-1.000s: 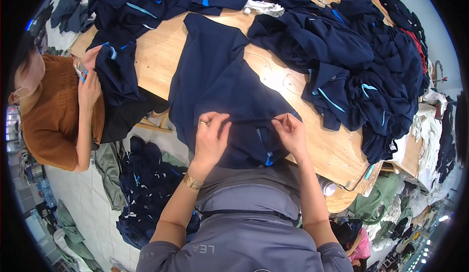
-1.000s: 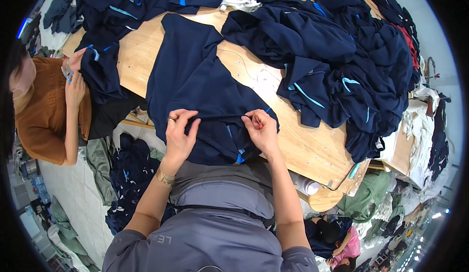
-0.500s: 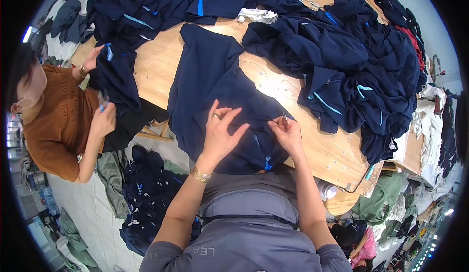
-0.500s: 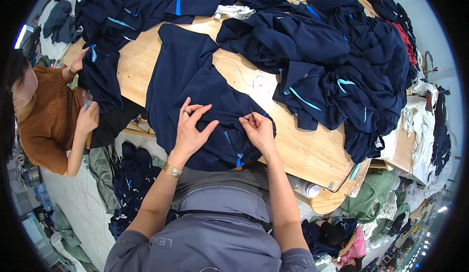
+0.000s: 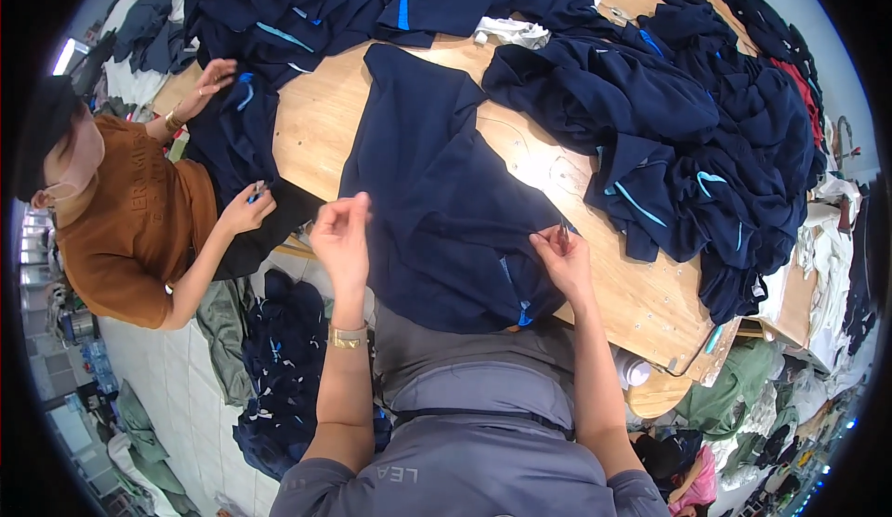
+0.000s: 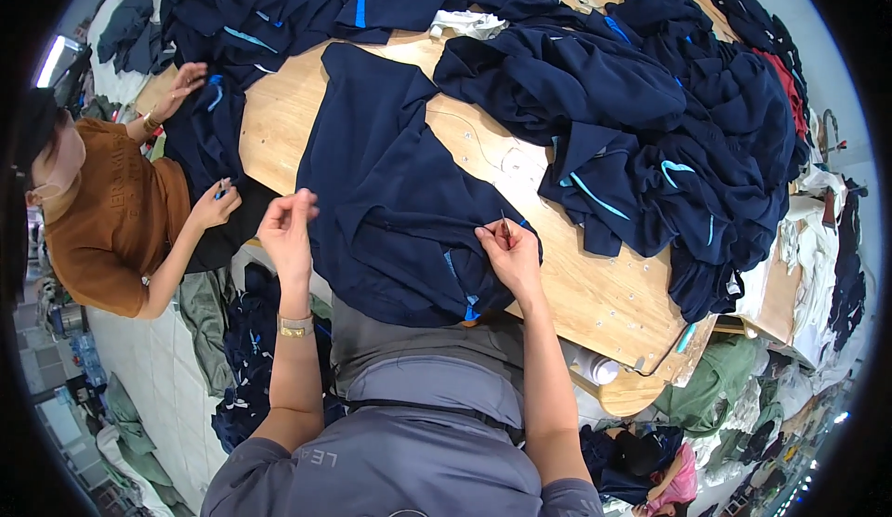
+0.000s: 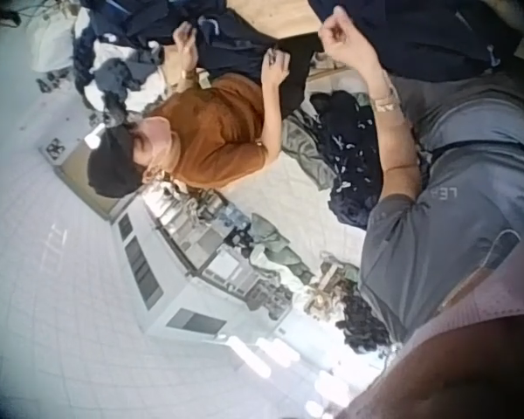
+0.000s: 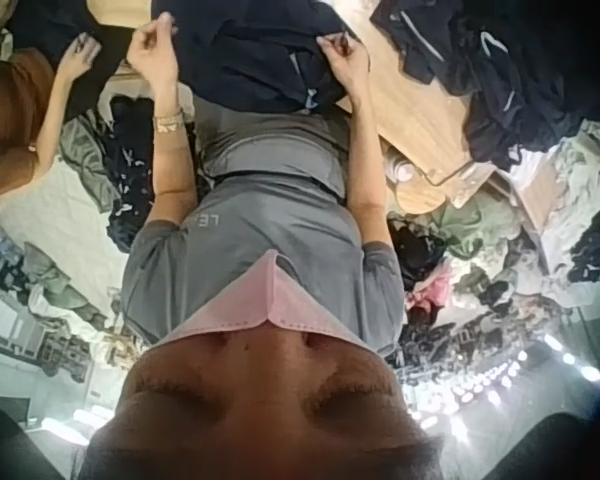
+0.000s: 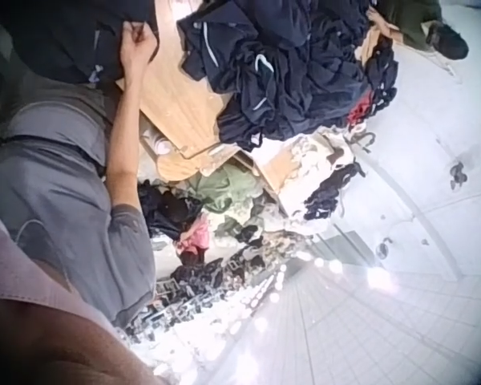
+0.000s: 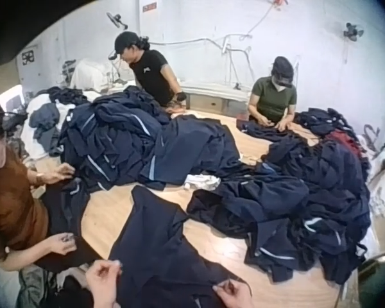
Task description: Trimming loose threads from dark blue garments using thread snips.
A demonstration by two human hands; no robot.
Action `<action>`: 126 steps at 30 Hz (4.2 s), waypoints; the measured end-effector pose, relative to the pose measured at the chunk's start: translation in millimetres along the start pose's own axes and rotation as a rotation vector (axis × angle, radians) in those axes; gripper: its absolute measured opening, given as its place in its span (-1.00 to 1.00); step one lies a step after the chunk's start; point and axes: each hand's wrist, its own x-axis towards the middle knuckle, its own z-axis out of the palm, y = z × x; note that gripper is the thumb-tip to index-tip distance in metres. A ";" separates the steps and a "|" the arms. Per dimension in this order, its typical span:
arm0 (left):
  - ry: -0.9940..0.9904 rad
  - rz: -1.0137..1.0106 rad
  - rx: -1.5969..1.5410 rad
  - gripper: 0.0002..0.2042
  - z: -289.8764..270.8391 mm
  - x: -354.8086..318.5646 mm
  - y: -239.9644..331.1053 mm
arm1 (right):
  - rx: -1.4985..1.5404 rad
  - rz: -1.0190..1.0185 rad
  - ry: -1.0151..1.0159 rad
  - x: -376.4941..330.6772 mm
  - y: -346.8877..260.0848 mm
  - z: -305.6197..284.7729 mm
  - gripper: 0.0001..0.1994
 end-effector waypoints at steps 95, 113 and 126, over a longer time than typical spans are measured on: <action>-0.085 0.449 -0.067 -0.80 92.6 41.5 24.7 | -0.033 -0.183 0.495 -46.5 -22.4 -32.8 -0.86; -0.163 0.548 0.753 -0.74 30.7 -13.1 9.3 | -0.035 -0.237 0.325 -27.2 -55.1 17.1 -0.84; -0.291 0.024 0.684 -0.79 9.3 21.4 -13.5 | -0.443 -0.596 -0.229 35.2 -72.9 93.0 -0.77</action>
